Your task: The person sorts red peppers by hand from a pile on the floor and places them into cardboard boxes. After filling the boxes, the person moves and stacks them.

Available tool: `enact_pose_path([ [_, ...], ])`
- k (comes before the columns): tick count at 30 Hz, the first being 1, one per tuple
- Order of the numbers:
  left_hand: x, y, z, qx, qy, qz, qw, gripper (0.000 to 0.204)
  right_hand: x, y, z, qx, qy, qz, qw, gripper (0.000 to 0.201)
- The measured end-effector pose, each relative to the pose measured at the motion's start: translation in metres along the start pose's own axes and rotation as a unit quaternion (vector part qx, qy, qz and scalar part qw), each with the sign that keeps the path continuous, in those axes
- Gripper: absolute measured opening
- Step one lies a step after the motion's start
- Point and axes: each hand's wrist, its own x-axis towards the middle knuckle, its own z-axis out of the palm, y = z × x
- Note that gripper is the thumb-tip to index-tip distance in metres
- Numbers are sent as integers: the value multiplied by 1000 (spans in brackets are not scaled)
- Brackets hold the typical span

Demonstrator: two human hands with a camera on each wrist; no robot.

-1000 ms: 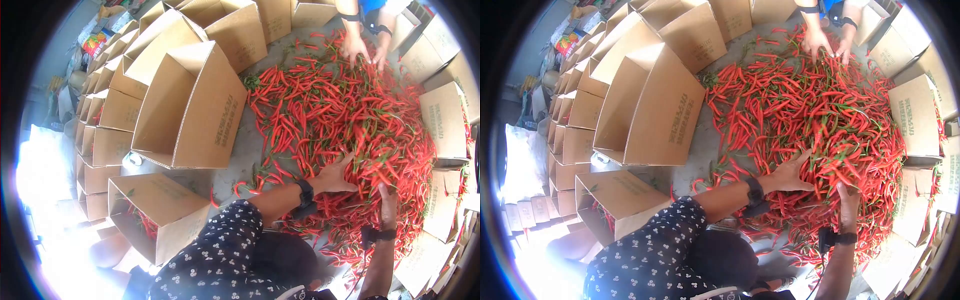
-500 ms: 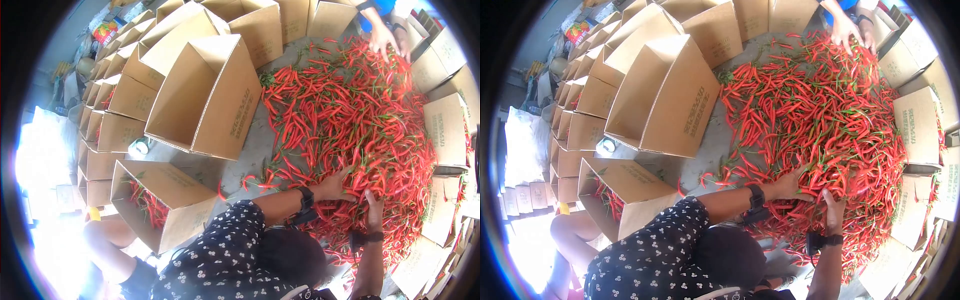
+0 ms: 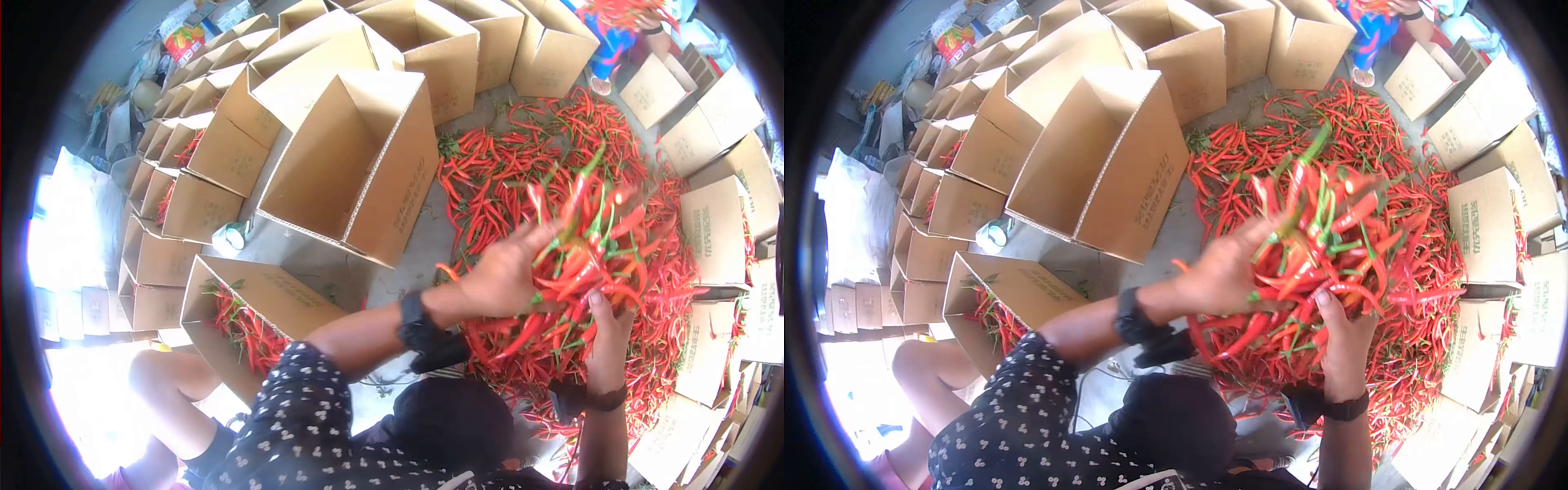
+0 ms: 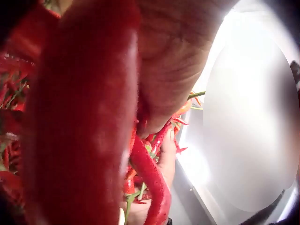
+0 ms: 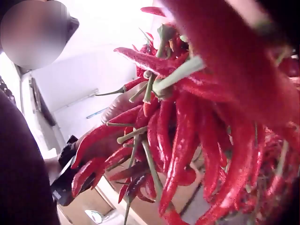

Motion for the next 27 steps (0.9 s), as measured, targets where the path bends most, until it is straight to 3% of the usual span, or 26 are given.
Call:
enact_pose_path([
  [3,-7,37,-60,37,69,28,997,99,4,-43,52,-31,-68,-47,996,24],
  [5,-14,50,-98,-82,96,45,991,88,11,-63,92,-38,-119,-113,986,14],
  [6,-19,61,-118,-132,105,41,985,83,15,-76,111,-36,-180,-105,977,18],
  [7,-27,83,-141,-163,102,9,981,78,19,-85,130,-34,-240,-96,966,22],
  [9,-44,108,-177,-138,159,-94,973,72,27,-92,179,45,-317,-157,934,19],
  [11,-61,94,-217,-107,219,-112,963,67,38,-85,226,93,-376,-212,897,19],
  [13,-69,66,-255,-132,191,-141,962,61,42,-74,263,59,-401,-130,905,23],
  [15,-75,29,-282,-145,178,-172,958,55,48,-57,291,59,-412,-151,897,29],
  [16,-79,7,-289,-28,161,-232,959,51,51,-42,297,8,-390,-131,911,41],
  [18,-73,-15,-282,45,87,-264,960,50,58,-14,310,-94,-353,-84,927,67],
  [19,-70,-27,-278,82,48,-275,957,49,53,-20,300,-92,-372,-68,921,71],
  [21,-64,-50,-272,194,-30,-170,966,52,42,-34,279,-90,-408,-37,908,78],
  [23,-51,-36,-263,200,-63,-160,965,55,49,-26,262,-117,-416,-71,899,69],
  [25,-40,-27,-264,283,-63,-166,943,36,55,-25,228,-106,-408,-65,905,59],
  [26,-36,-4,-252,366,30,-224,903,32,56,-25,204,-84,-405,-53,909,52],
  [27,-37,22,-238,446,124,-276,842,28,61,-17,177,-171,-327,-70,927,46],
])
